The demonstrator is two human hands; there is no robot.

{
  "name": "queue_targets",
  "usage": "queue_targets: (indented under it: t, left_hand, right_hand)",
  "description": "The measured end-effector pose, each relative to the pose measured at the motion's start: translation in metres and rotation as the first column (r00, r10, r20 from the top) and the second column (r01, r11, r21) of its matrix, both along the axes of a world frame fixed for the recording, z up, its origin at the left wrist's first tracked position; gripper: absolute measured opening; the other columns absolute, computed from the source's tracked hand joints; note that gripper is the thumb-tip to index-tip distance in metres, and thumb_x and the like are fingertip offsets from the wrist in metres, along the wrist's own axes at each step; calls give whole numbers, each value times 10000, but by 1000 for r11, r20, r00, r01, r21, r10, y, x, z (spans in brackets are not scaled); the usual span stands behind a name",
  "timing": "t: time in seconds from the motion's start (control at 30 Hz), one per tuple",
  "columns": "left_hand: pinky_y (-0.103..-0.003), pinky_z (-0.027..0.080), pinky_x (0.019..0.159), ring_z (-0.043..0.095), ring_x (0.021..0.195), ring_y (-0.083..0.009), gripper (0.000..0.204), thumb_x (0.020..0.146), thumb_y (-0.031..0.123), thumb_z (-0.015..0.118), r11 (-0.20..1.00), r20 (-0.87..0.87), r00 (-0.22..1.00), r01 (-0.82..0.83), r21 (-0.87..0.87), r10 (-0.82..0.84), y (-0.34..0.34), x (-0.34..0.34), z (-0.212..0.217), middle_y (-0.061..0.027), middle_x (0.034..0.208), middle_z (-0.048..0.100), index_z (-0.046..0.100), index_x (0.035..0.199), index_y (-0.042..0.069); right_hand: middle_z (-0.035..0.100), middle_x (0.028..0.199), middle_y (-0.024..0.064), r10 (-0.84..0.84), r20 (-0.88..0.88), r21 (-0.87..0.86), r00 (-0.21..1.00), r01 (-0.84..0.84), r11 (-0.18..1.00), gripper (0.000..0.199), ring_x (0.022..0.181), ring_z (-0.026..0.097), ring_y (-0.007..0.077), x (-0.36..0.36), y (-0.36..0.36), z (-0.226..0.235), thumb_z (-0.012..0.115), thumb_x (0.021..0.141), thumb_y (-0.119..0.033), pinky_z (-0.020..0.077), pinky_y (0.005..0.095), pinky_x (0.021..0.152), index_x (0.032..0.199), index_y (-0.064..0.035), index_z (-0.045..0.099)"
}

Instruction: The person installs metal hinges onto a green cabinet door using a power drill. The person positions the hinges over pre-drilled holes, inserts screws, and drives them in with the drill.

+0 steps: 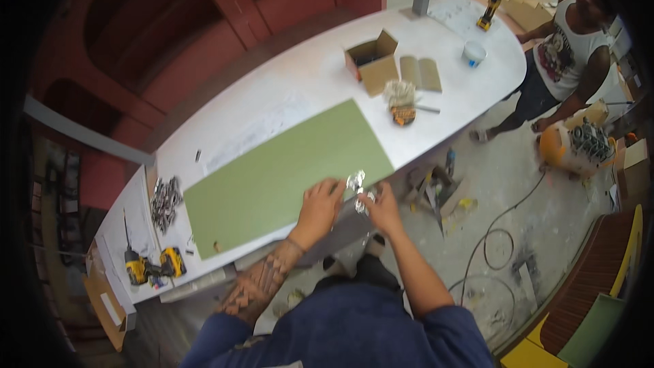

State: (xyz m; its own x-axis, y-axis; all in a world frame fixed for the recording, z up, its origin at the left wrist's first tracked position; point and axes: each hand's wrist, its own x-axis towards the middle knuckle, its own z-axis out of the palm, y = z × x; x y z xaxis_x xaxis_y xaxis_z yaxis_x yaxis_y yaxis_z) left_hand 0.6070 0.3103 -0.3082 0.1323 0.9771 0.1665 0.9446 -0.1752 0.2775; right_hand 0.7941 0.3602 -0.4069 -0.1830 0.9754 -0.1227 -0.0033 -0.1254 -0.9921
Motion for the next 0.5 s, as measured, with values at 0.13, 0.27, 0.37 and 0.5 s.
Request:
queue_targets:
  t: [0.13, 0.27, 0.37, 0.5]
  left_hand:
    - [-476, 449, 1045, 555, 1264, -350, 598, 910, 138, 689, 998, 110, 994, 34, -46, -29, 11, -18, 6, -161, 1377, 562, 536, 1485, 78]
    - [-432, 455, 1096, 554, 1294, -395, 600, 949, 140, 704, 999, 581, 814, 24, -33, -1, -17, -29, 26, -242, 1415, 545, 501, 1499, 13]
    - [-411, 488, 1062, 624, 1222, -338, 470, 952, 104, 703, 977, 607, 786, -200, 68, 118, -87, -60, 36, -208, 1322, 622, 592, 1395, -8]
    - [-346, 503, 1012, 600, 1159, -211, 437, 984, 55, 666, 591, 847, 384, -800, 106, 368, -229, -152, -4, -98, 1238, 615, 553, 1403, 8]
  right_hand:
    - [648, 1211, 215, 52, 131, -173, 990, -28, 984, 736, 1008, 665, 201, -7, 19, 32, 776, 961, -248, 554, 322, 804, 1463, 115, 379]
    - [657, 1187, 218, 60, 113, -227, 992, -33, 973, 753, 1017, 666, 197, -9, 17, 48, 782, 958, -295, 559, 316, 812, 1436, 135, 389]
    - [668, 1142, 210, 38, 107, -205, 994, -15, 979, 811, 956, 664, 181, -5, 20, 36, 780, 962, -325, 558, 305, 742, 1466, 138, 345]
    - [668, 1139, 207, 43, 177, -229, 983, -2, 974, 837, 917, 668, 185, -5, 21, 36, 782, 959, -342, 557, 316, 676, 1496, 115, 331]
